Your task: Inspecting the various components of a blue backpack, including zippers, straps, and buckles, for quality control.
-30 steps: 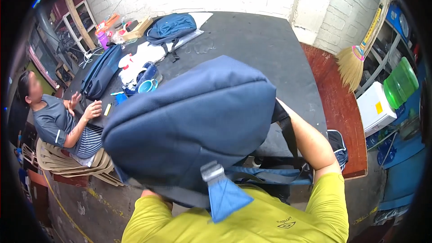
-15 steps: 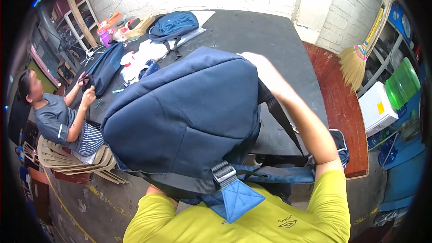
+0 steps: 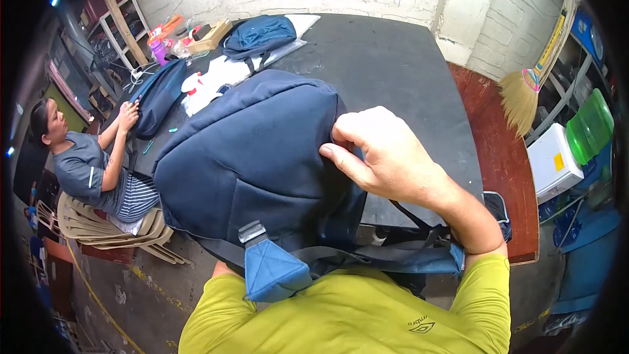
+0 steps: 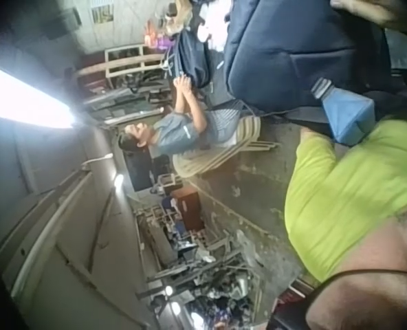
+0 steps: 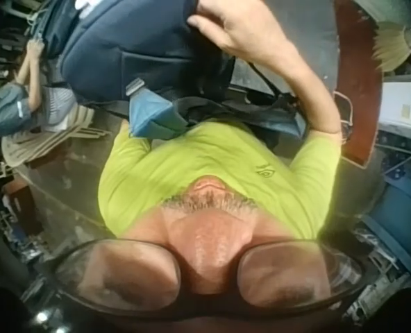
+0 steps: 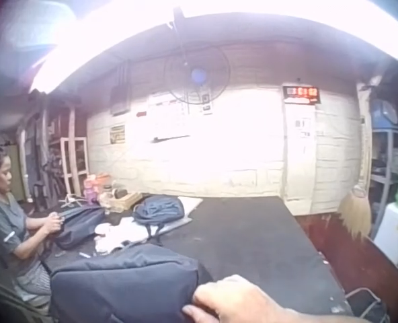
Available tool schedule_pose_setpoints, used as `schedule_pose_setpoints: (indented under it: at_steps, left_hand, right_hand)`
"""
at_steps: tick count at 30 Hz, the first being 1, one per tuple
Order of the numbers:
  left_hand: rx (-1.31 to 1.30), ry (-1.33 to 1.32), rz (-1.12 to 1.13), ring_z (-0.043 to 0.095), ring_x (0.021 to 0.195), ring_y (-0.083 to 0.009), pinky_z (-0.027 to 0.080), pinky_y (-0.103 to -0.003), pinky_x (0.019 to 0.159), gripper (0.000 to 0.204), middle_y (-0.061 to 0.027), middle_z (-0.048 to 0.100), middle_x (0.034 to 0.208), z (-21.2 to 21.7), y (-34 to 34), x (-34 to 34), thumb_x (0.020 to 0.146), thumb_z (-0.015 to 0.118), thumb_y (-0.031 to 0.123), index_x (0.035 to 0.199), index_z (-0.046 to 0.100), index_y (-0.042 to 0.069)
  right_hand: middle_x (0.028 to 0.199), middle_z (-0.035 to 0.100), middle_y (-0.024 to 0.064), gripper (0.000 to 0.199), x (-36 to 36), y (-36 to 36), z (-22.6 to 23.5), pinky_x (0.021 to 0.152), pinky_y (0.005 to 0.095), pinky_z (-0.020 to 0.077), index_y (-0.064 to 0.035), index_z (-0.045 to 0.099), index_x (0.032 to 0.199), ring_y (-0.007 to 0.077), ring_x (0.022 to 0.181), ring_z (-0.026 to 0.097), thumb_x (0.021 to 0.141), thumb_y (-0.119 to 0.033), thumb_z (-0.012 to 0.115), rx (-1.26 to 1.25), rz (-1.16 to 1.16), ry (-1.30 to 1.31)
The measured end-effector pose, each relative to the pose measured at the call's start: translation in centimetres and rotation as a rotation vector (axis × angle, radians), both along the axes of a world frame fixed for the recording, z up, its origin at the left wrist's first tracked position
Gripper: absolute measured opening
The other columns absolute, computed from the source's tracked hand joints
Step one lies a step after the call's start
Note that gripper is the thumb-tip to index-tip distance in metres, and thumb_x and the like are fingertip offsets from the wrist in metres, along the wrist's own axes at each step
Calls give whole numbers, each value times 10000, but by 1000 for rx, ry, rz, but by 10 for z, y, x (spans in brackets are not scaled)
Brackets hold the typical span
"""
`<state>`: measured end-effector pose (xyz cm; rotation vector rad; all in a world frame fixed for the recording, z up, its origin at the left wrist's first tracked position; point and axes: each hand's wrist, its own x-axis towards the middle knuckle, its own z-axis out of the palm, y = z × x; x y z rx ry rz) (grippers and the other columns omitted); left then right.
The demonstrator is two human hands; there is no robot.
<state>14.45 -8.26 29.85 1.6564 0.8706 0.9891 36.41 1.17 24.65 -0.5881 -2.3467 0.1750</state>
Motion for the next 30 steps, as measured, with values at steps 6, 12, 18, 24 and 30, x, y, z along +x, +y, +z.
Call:
schedule_pose_setpoints:
  at_steps: [6, 12, 18, 24, 30]
  left_hand:
    - [6, -38, -7, 630, 1198, -163, 502, -283, 1070, 334, -93, 655, 1333, -3, -1, -4, 1168, 516, 254, 1402, 668, 69]
    - [5, -76, 23, 627, 1210, -164, 494, -286, 1082, 338, -92, 651, 1346, -9, -7, -13, 1170, 511, 251, 1411, 662, 68]
    - [16, -117, 81, 624, 1223, -166, 487, -289, 1094, 343, -92, 648, 1359, -16, -19, -24, 1171, 505, 247, 1420, 656, 66]
    - [25, -152, 79, 621, 1236, -167, 479, -291, 1105, 347, -91, 644, 1372, -23, -20, -28, 1173, 500, 244, 1429, 650, 64]
    - [44, -181, 40, 618, 1248, -168, 471, -294, 1117, 352, -91, 640, 1385, -29, -13, -28, 1174, 494, 241, 1438, 645, 63]
  right_hand:
    - [834, 672, 134, 230, 2, 9, -7, 773, 455, 507, -60, 631, 903, 368, 822, 654, 951, -187, 817, -81, 60, -2]
    - [796, 651, 172, 271, 12, 43, -9, 652, 391, 501, -10, 627, 929, 349, 711, 642, 992, -214, 793, -193, 88, -13]
    - [1203, 664, 43, 237, 27, 74, 5, 954, 298, 484, -41, 703, 1227, 132, 1079, 610, 1083, -222, 650, -236, 104, 365]
    - [894, 570, -54, 221, 30, 84, -6, 789, 232, 448, -28, 649, 1025, 45, 874, 503, 1095, -229, 707, -386, 109, 230]
    - [996, 635, -41, 227, 67, 106, -20, 865, 242, 481, -46, 688, 1122, 58, 956, 563, 1089, -270, 704, -677, -35, 172]
